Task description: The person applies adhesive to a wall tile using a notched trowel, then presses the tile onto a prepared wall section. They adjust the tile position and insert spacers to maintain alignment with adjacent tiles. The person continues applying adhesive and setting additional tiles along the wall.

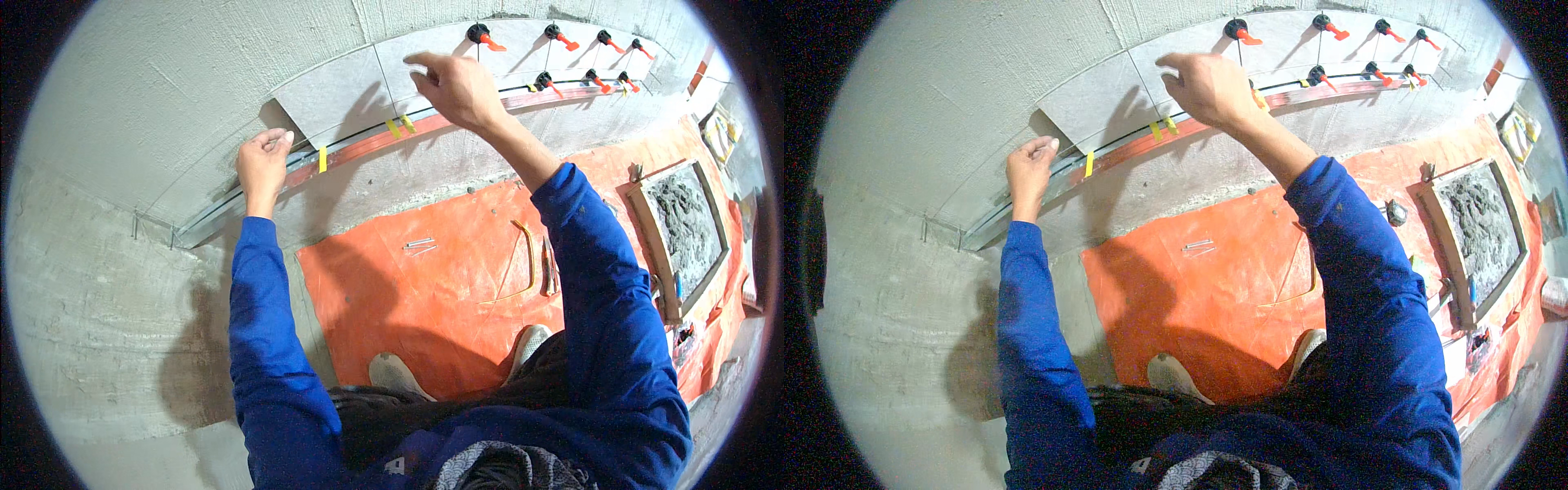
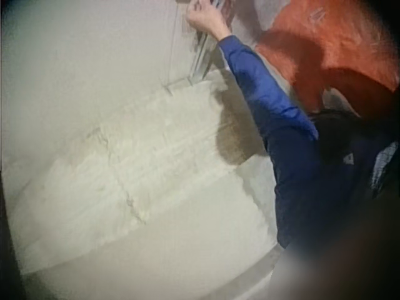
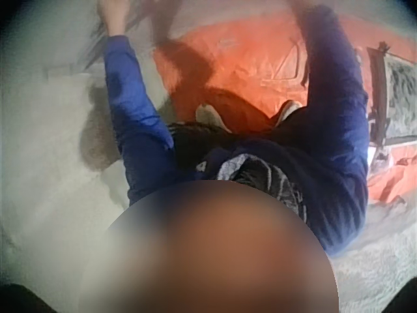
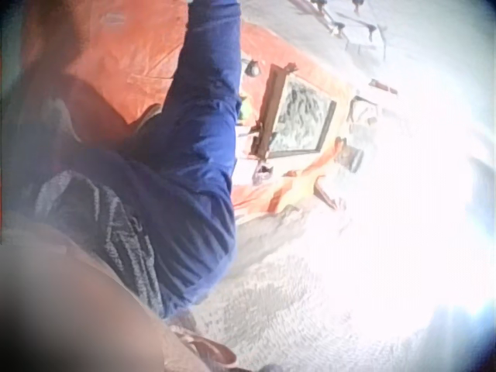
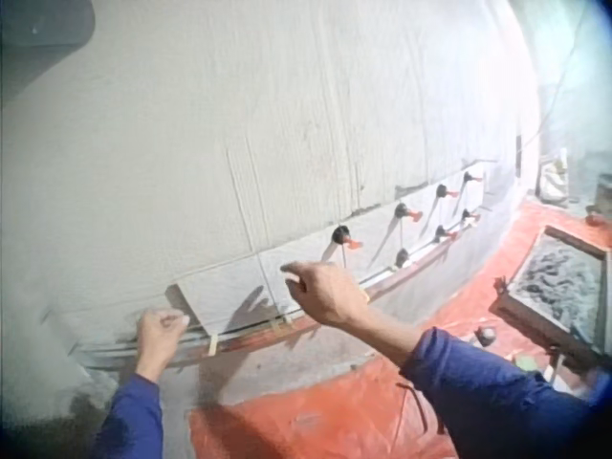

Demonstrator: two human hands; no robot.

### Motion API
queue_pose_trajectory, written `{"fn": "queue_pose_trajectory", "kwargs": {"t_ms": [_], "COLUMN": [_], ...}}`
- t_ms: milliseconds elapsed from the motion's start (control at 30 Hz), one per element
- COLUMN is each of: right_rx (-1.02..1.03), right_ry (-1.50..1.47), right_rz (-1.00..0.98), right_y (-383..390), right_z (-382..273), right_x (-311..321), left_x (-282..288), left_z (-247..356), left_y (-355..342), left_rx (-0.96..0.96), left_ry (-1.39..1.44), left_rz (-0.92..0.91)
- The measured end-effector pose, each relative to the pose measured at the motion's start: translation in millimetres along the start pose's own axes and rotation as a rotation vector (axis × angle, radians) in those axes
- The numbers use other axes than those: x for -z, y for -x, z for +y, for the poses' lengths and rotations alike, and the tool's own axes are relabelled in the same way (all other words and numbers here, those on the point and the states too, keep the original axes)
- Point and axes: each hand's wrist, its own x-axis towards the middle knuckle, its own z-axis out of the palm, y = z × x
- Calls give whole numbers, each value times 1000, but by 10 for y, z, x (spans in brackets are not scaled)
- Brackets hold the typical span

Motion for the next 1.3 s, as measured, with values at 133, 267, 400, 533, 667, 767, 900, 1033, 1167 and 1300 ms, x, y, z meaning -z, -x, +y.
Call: {"fn": "queue_pose_trajectory", "kwargs": {"t_ms": [133,267,400,533,667,767,900,1033,1167,1300], "right_rx": [130,154,148,127,153,139,128,87,120,6], "right_ry": [136,226,301,325,344,343,311,331,268,122], "right_rz": [158,184,163,170,189,186,188,172,210,158], "right_y": [-319,-443,-480,-520,-538,-540,-539,-545,-567,-581], "right_z": [-87,-229,-276,-291,-325,-341,-341,-364,-431,-509], "right_x": [-32,-167,-242,-280,-298,-302,-310,-316,-266,-192], "left_x": [-109,-146,-154,-218,-305,-359,-405,-411,-400,-402], "left_z": [-56,34,86,69,12,-30,-56,-63,-67,-66], "left_y": [-99,-109,-72,-56,-83,-103,-118,-134,-142,-147], "left_rx": [-67,-59,-59,-36,-28,-11,2,-29,-37,-25], "left_ry": [136,138,63,166,359,445,511,511,450,446], "left_rz": [-16,-29,6,1,52,59,56,53,31,38]}}
